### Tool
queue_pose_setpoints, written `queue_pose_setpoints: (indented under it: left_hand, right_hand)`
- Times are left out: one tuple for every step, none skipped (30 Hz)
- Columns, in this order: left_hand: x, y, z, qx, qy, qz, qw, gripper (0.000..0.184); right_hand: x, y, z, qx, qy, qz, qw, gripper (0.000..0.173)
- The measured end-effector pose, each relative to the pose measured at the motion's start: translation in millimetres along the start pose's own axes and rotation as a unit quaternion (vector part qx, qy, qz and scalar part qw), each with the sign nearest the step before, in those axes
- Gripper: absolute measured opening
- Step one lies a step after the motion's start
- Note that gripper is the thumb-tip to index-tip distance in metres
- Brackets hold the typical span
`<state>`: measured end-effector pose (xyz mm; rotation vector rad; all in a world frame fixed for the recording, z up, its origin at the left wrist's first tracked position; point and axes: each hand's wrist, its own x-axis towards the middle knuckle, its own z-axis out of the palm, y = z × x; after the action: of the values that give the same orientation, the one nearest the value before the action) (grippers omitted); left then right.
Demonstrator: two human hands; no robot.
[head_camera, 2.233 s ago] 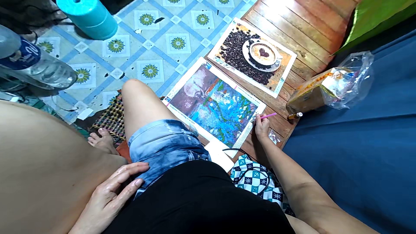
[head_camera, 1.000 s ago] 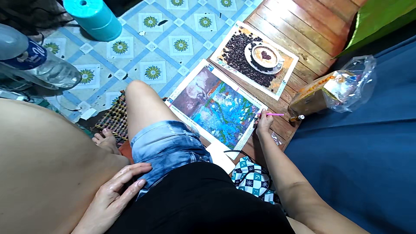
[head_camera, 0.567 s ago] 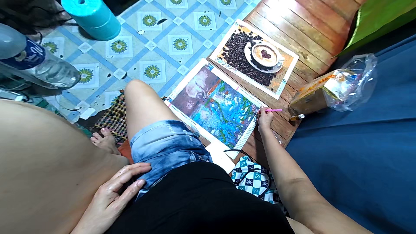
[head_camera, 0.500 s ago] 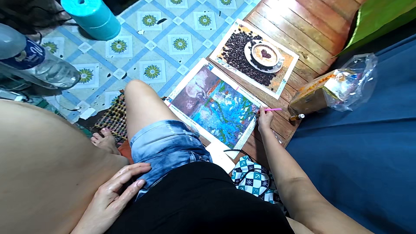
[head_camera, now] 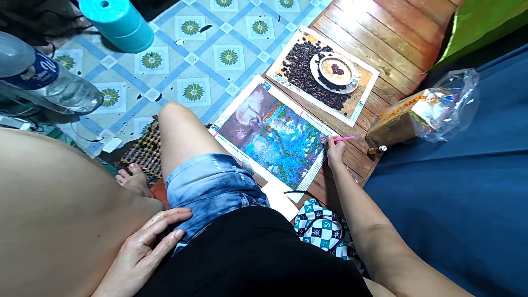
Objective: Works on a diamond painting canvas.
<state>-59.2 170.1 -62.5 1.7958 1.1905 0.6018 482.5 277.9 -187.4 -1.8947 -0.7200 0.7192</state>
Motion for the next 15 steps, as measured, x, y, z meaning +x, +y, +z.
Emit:
queue_pose_setpoints:
  left_hand:
    - [0.0, 0.1, 0.4, -0.001, 0.001, 0.0, 1.0, 0.036]
    - [0.0, 0.4, 0.5, -0.002, 0.0, -0.001, 1.0, 0.036]
    - [0.1, 0.7, 0.6, -0.002, -0.001, -0.002, 1.0, 0.036]
    - [0.2, 0.9, 0.6, -0.002, -0.001, -0.002, 1.0, 0.036]
    - [0.1, 0.8, 0.5, -0.001, -0.001, -0.002, 1.0, 0.036]
    - [0.1, 0.5, 0.3, 0.0, -0.001, -0.002, 1.0, 0.036]
    - [0.0, 0.5, 0.2, 0.002, -0.001, -0.003, 1.0, 0.036]
    - [-0.1, 0.5, 0.1, 0.003, -0.001, -0.003, 1.0, 0.036]
    - [-0.2, 0.3, -0.1, 0.003, 0.0, -0.003, 1.0, 0.036]
    - [-0.1, 0.4, -0.3, 0.002, -0.001, -0.002, 1.0, 0.036]
    - [0.0, 0.8, -0.4, 0.001, -0.002, -0.002, 1.0, 0.036]
    - [0.2, 1.2, -0.3, 0.001, -0.002, -0.003, 1.0, 0.036]
    - [0.3, 1.4, -0.2, 0.001, -0.001, -0.004, 1.0, 0.035]
    - [0.2, 1.3, -0.1, 0.0, 0.0, -0.004, 1.0, 0.035]
    - [0.3, 1.3, 0.0, 0.0, 0.0, -0.003, 1.0, 0.035]
  right_hand:
    - [0.2, 0.3, -0.1, 0.0, -0.002, -0.001, 1.0, 0.028]
    - [0.4, 0.8, -0.3, -0.002, -0.002, -0.003, 1.0, 0.028]
    - [0.5, 1.3, -0.5, -0.004, -0.003, -0.005, 1.0, 0.029]
    - [0.5, 1.6, -0.7, -0.009, -0.004, -0.006, 1.0, 0.029]
    - [0.6, 2.0, -0.8, -0.014, -0.006, -0.006, 1.0, 0.029]
    - [0.9, 2.6, -0.8, -0.021, -0.006, -0.007, 1.0, 0.03]
    - [0.7, 2.2, -1.0, -0.026, -0.006, -0.004, 1.0, 0.03]
    - [0.2, 1.3, -1.0, -0.031, -0.006, -0.001, 0.999, 0.031]
    - [-0.2, 0.5, -0.9, -0.034, -0.006, 0.0, 0.999, 0.031]
    - [-0.6, -0.2, -0.7, -0.033, -0.005, 0.0, 0.999, 0.031]
    - [-0.9, -0.7, -0.5, -0.033, -0.006, 0.0, 0.999, 0.03]
    - [-1.0, -0.7, -0.2, -0.036, -0.005, -0.004, 0.999, 0.029]
    - [-1.0, -0.8, -0.1, -0.04, -0.005, -0.007, 0.999, 0.029]
    - [-1.3, -1.6, -0.3, -0.046, -0.006, -0.01, 0.999, 0.028]
    - [-1.6, -1.8, -0.4, -0.054, -0.007, -0.018, 0.998, 0.028]
